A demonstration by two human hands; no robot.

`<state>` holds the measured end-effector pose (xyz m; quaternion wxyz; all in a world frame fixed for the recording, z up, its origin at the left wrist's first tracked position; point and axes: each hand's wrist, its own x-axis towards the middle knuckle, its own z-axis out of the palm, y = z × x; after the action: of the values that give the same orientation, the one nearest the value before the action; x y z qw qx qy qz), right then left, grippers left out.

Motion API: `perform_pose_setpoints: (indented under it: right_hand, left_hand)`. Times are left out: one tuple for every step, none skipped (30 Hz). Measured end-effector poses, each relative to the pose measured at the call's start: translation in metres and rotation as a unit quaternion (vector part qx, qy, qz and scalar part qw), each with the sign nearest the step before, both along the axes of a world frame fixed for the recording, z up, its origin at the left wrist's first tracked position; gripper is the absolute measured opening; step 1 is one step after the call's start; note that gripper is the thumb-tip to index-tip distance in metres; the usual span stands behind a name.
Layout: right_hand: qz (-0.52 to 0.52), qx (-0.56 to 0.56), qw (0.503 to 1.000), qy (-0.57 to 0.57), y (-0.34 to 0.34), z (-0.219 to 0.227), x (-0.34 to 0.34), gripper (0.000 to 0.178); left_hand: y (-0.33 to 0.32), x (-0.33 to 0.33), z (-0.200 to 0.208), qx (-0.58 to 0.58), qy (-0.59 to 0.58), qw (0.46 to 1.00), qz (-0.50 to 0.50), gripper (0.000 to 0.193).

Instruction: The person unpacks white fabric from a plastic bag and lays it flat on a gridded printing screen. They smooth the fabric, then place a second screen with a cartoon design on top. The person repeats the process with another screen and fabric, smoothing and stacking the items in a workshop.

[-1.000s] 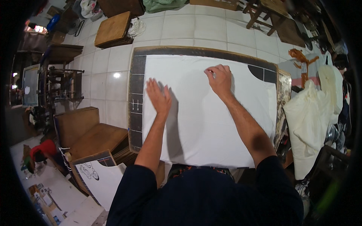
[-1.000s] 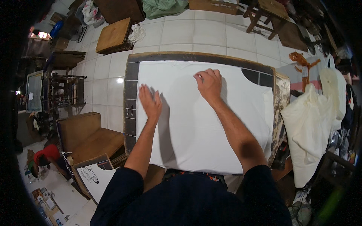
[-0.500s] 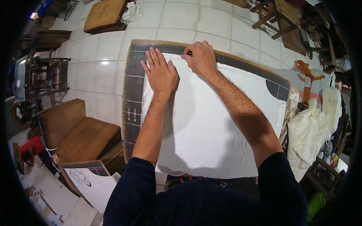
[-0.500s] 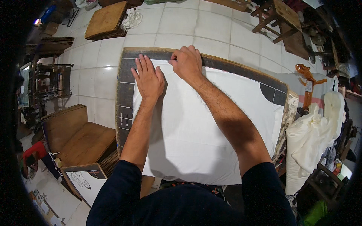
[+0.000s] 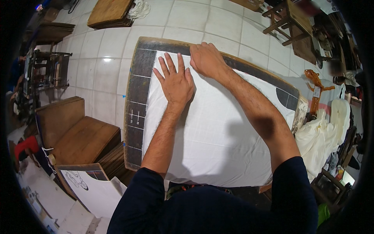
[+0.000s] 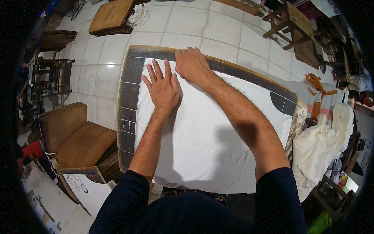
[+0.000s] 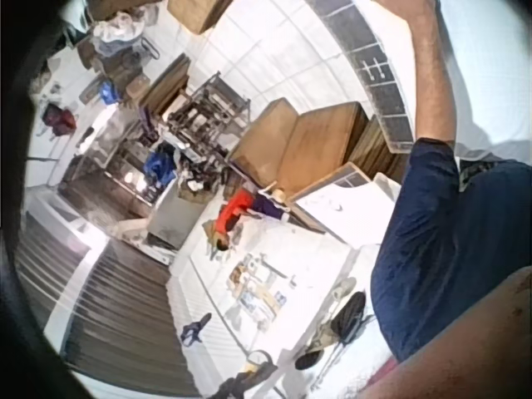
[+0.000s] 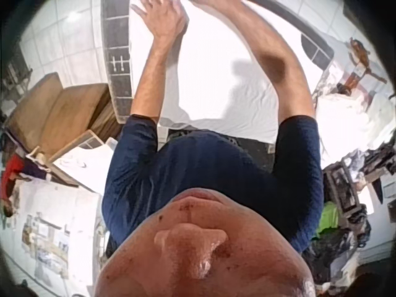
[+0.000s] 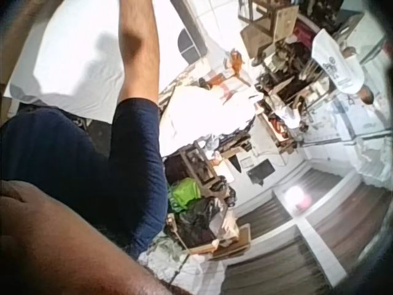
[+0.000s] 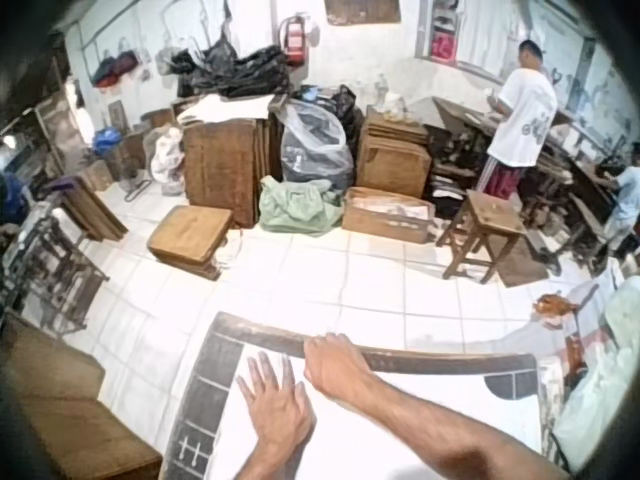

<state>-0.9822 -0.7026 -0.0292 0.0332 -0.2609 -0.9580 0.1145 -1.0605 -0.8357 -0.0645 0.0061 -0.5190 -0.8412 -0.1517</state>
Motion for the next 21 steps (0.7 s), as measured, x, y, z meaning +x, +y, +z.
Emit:
perform_pose_setpoints:
  right_hand:
    - [-0.003,-0.015,1.0,-0.01,-0.001,0.001,0.001,0.02]
    - [-0.003,-0.034,0.999,-0.02,-0.001,0.002,0.002,0.02]
    - [-0.018,-0.048,0.999,0.001,0.0,0.002,0.004,0.021]
    - [-0.028,-0.067,0.997,0.023,0.001,0.003,0.006,0.022]
    - [-0.035,-0.083,0.994,0.056,0.003,0.004,0.01,0.023]
    - [-0.044,-0.084,0.995,0.042,0.004,0.004,0.014,0.026]
    - [-0.049,-0.082,0.995,0.039,0.006,0.004,0.02,0.029]
    - [-0.056,-0.081,0.995,0.035,0.006,0.004,0.026,0.032]
    - [-0.059,-0.083,0.994,0.036,0.006,0.004,0.033,0.036]
    - [-0.062,-0.086,0.994,0.037,0.005,0.004,0.04,0.04]
    - [-0.066,-0.087,0.993,0.038,0.004,0.004,0.047,0.044]
    - [-0.069,-0.098,0.992,0.045,0.003,0.004,0.052,0.047]
    - [-0.071,-0.106,0.99,0.053,0.002,0.004,0.056,0.05]
    - [-0.082,-0.125,0.988,0.039,0.001,0.003,0.06,0.053]
    - [-0.088,-0.165,0.979,0.079,0.001,0.003,0.061,0.055]
    - [-0.102,-0.214,0.966,0.1,0.002,0.002,0.062,0.057]
    - [-0.116,-0.263,0.95,0.122,0.002,0.001,0.062,0.058]
    - [-0.12,-0.263,0.948,0.131,0.003,0.0,0.061,0.06]
    - [-0.124,-0.263,0.947,0.139,0.004,-0.001,0.061,0.061]
    - [-0.122,-0.265,0.944,0.157,0.005,-0.002,0.06,0.063]
    - [-0.137,-0.269,0.942,0.145,0.005,-0.003,0.06,0.063]
  left_hand:
    - [0.0,0.001,0.0,-0.004,-0.007,1.0,0.001,0.056]
    - [0.001,0.001,0.001,-0.002,-0.003,1.0,0.002,0.055]
    - [0.001,0.002,0.001,-0.007,-0.008,1.0,-0.001,0.055]
    - [0.001,0.003,0.001,-0.001,0.001,1.0,0.005,0.054]
    - [0.002,0.004,0.002,-0.003,0.001,1.0,0.007,0.054]
    - [0.002,0.004,0.003,-0.014,0.002,1.0,0.012,0.054]
    - [0.002,0.007,0.003,-0.013,0.005,1.0,0.01,0.054]
    - [0.002,0.011,0.004,-0.023,0.007,1.0,0.01,0.054]
    - [0.002,0.015,0.005,-0.024,0.019,0.999,0.013,0.054]
    - [0.001,0.022,0.006,-0.035,0.001,0.999,0.003,0.054]
    - [0.0,0.029,0.007,-0.038,-0.006,0.999,-0.006,0.054]
    - [0.0,0.034,0.007,-0.063,-0.029,0.997,-0.015,0.054]
    - [0.001,0.036,0.007,-0.036,-0.012,0.999,-0.01,0.054]
    - [0.001,0.038,0.007,-0.033,-0.012,0.999,-0.006,0.054]
    - [0.001,0.04,0.007,-0.025,-0.006,1.0,-0.002,0.054]
    - [0.002,0.041,0.007,-0.032,-0.009,0.999,-0.002,0.055]
    - [0.002,0.042,0.006,-0.032,-0.004,0.999,-0.001,0.055]
    - [0.003,0.043,0.005,-0.033,0.01,0.999,0.004,0.056]
    - [0.004,0.045,0.005,-0.031,0.0,1.0,-0.003,0.056]
    - [0.005,0.047,0.004,-0.029,-0.002,1.0,-0.006,0.056]
    - [0.006,0.049,0.004,-0.033,-0.008,0.999,-0.011,0.056]
